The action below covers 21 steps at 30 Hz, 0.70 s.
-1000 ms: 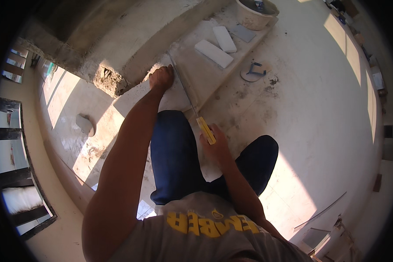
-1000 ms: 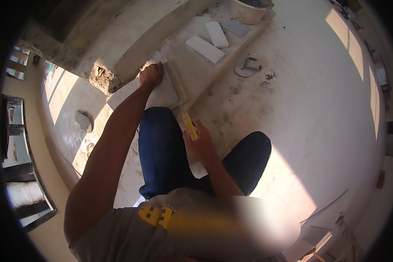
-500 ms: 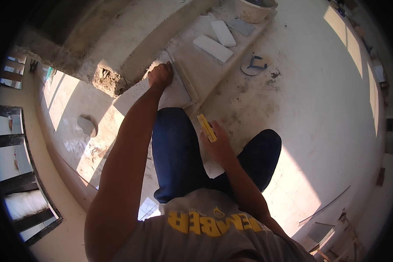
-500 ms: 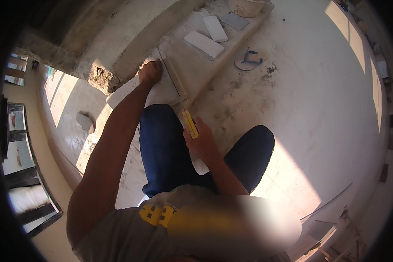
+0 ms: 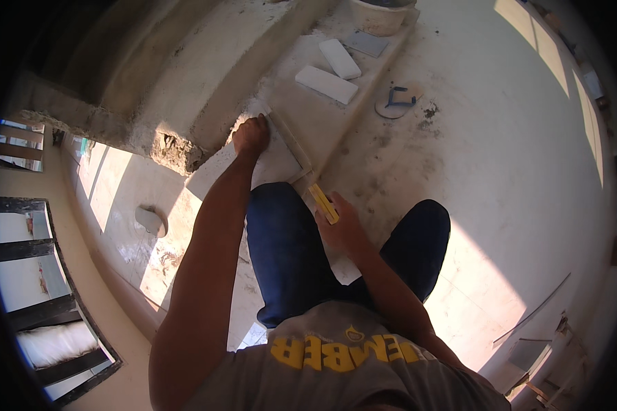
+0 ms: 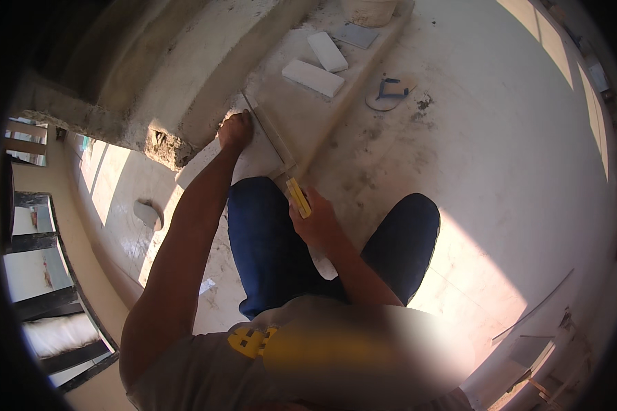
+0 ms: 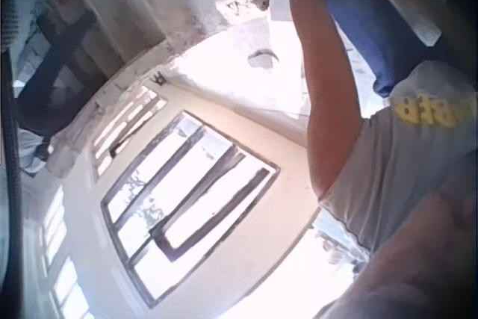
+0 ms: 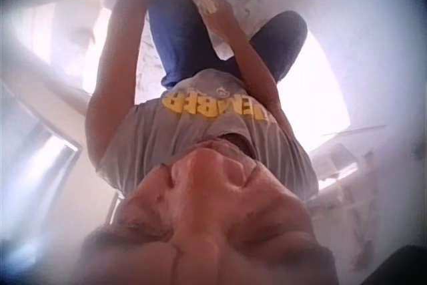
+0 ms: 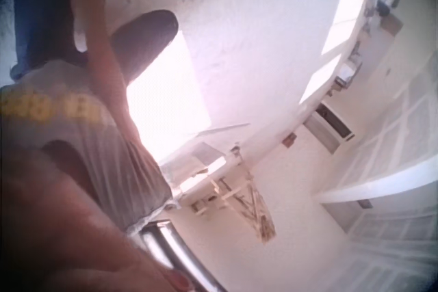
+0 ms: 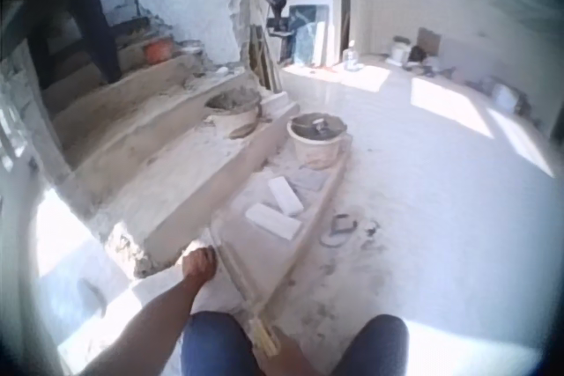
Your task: The person sits on the floor and uses a hand saw to cut a rectangular tile into two pieces.
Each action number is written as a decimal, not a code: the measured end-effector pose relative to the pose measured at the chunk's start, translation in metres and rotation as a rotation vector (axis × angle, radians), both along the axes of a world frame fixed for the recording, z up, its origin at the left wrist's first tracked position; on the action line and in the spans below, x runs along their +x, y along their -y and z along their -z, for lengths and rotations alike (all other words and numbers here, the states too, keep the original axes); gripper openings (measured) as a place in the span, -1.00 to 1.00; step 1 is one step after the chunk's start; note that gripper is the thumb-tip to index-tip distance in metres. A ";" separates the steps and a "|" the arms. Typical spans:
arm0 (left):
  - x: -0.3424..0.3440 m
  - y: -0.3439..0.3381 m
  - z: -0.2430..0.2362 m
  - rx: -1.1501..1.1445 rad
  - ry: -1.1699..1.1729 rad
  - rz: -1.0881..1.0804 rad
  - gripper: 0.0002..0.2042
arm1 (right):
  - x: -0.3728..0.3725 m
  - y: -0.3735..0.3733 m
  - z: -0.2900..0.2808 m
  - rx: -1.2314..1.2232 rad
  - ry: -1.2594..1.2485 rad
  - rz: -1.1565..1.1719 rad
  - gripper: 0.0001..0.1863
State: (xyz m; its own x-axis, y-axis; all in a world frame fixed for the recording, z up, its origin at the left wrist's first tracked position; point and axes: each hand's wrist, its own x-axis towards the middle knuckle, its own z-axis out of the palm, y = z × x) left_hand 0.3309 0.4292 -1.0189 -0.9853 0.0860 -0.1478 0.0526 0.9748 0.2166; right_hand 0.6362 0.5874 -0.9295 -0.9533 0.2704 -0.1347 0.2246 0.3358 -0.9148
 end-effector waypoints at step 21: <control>-0.004 0.013 0.002 -0.018 -0.136 0.048 -0.36 | 0.111 -0.029 -0.035 -0.091 0.017 -0.027 -0.73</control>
State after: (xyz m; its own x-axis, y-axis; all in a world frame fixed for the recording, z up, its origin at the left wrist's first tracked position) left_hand 0.3274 0.4162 -1.0212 -0.9911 0.1325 -0.0155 0.1273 0.9742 0.1865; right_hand 0.7468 0.6167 -0.8948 -0.9574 0.2308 -0.1735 0.2321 0.2574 -0.9380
